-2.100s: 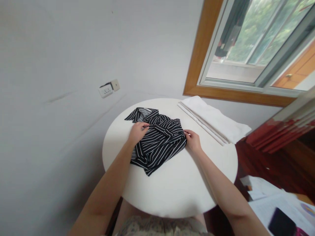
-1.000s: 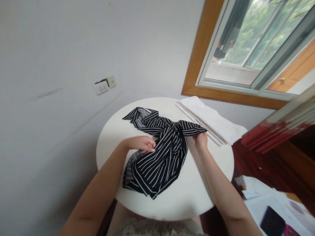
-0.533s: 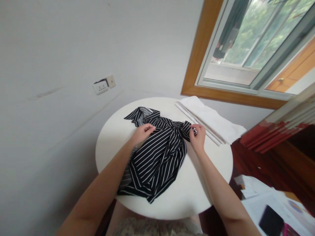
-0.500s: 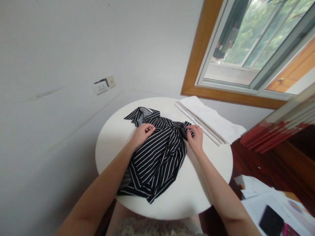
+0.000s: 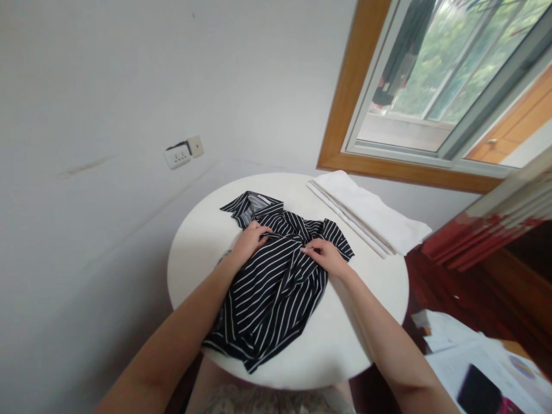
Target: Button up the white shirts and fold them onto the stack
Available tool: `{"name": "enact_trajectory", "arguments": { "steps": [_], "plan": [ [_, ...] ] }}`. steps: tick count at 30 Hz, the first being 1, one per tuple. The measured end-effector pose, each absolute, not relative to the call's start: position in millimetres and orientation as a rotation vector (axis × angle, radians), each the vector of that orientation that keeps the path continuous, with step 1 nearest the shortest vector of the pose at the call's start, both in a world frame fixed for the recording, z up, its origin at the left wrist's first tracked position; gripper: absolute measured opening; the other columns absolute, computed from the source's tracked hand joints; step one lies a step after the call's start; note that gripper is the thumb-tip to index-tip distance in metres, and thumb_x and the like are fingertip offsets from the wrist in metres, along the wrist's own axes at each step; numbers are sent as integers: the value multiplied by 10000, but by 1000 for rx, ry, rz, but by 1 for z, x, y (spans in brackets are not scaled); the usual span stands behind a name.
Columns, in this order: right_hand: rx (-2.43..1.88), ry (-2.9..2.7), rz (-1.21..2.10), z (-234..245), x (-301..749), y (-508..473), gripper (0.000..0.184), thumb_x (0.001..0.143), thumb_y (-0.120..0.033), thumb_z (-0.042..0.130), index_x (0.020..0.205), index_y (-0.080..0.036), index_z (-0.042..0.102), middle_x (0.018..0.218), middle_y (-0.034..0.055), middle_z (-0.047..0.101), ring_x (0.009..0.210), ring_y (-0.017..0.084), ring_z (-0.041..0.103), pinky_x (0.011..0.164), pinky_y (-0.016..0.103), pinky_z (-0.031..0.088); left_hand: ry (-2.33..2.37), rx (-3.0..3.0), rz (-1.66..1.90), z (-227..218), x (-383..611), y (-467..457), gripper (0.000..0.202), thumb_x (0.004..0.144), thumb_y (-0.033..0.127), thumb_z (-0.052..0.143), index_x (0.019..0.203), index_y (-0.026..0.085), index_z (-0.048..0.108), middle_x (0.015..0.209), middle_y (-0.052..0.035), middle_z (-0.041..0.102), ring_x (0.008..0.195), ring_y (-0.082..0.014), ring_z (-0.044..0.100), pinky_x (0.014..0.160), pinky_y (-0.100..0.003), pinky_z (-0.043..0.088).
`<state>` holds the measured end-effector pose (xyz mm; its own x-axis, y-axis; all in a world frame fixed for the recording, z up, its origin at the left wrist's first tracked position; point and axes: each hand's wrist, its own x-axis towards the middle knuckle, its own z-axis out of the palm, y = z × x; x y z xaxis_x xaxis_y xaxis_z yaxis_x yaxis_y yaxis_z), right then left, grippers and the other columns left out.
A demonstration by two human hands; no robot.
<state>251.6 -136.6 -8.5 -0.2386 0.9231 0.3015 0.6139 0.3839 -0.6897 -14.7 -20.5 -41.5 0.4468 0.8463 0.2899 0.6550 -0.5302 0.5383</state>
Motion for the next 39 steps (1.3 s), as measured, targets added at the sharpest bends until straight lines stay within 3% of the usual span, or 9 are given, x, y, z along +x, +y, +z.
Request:
{"name": "enact_trajectory", "arguments": {
  "steps": [3, 6, 10, 14, 19, 21, 28, 35, 39],
  "plan": [
    [-1335, -1889, 910, 4, 253, -146, 548, 926, -620, 481, 608, -203, 639, 506, -25, 561, 503, 132, 534, 568, 259, 431, 1294, 2341, 853, -30, -16, -26, 245, 792, 174, 538, 939, 202, 732, 918, -34, 491, 773, -155, 539, 793, -306, 496],
    [-1389, -1743, 972, 5, 256, -145, 556, 942, -628, 431, 698, -202, 694, 406, -44, 492, 403, 132, 483, 515, 264, 417, 1292, 2328, 945, -22, -18, -28, 219, 754, 119, 514, 810, 189, 714, 883, -38, 482, 808, -168, 546, 822, -319, 502],
    [-1427, -1705, 428, -12, 264, -130, 402, 954, -518, 481, 953, -212, 741, 813, 48, 728, 776, 204, 658, 777, 339, 506, 1297, 2295, 980, -18, -19, -27, 221, 733, 114, 504, 776, 190, 706, 883, -46, 521, 816, -173, 558, 830, -330, 518],
    [-1621, -1820, 41, -35, 267, -120, 395, 909, -438, 587, 1205, -191, 671, 1132, 134, 678, 1047, 285, 598, 959, 468, 455, 1291, 2291, 992, -16, -20, -26, 232, 720, 119, 494, 783, 194, 704, 920, -57, 621, 897, -193, 599, 901, -343, 516],
    [-1819, -1881, -88, -43, 267, -119, 153, 902, -280, 590, 920, -195, 717, 973, 136, 655, 955, 285, 574, 885, 440, 464, 1386, 2173, 982, -7, -19, -30, 272, 777, 142, 442, 833, 198, 703, 915, -47, 714, 899, -200, 635, 920, -342, 499],
    [-1801, -1848, -69, -39, 272, -118, 166, 912, -235, 539, 829, -201, 679, 905, 121, 646, 909, 269, 576, 862, 416, 463, 1431, 2132, 1043, -2, -20, -32, 267, 786, 155, 430, 823, 194, 692, 905, -49, 720, 888, -198, 638, 902, -329, 497],
    [-1828, -1391, -96, -19, 308, -122, 241, 929, -339, 422, 879, -201, 613, 797, 94, 660, 742, 243, 577, 675, 343, 430, 1488, 1928, 1384, 9, -24, -39, 278, 765, 200, 378, 783, 195, 655, 806, -22, 684, 824, -181, 619, 804, -276, 492],
    [-2149, -1491, 34, -22, 335, -133, 253, 847, -214, 506, 639, -206, 650, 690, 117, 665, 711, 249, 609, 683, 357, 424, 1029, 2143, 800, 8, -17, -44, 244, 723, 236, 400, 695, 197, 639, 682, 3, 630, 724, -170, 590, 729, -269, 473],
    [-1830, -1517, -78, -13, 325, -131, 296, 910, -336, 489, 848, -178, 732, 871, 132, 710, 866, 266, 633, 822, 406, 480, 733, 2119, 333, 9, -12, -53, 228, 754, 266, 455, 749, 193, 671, 747, -10, 674, 683, -158, 620, 674, -254, 478]
  ]
}}
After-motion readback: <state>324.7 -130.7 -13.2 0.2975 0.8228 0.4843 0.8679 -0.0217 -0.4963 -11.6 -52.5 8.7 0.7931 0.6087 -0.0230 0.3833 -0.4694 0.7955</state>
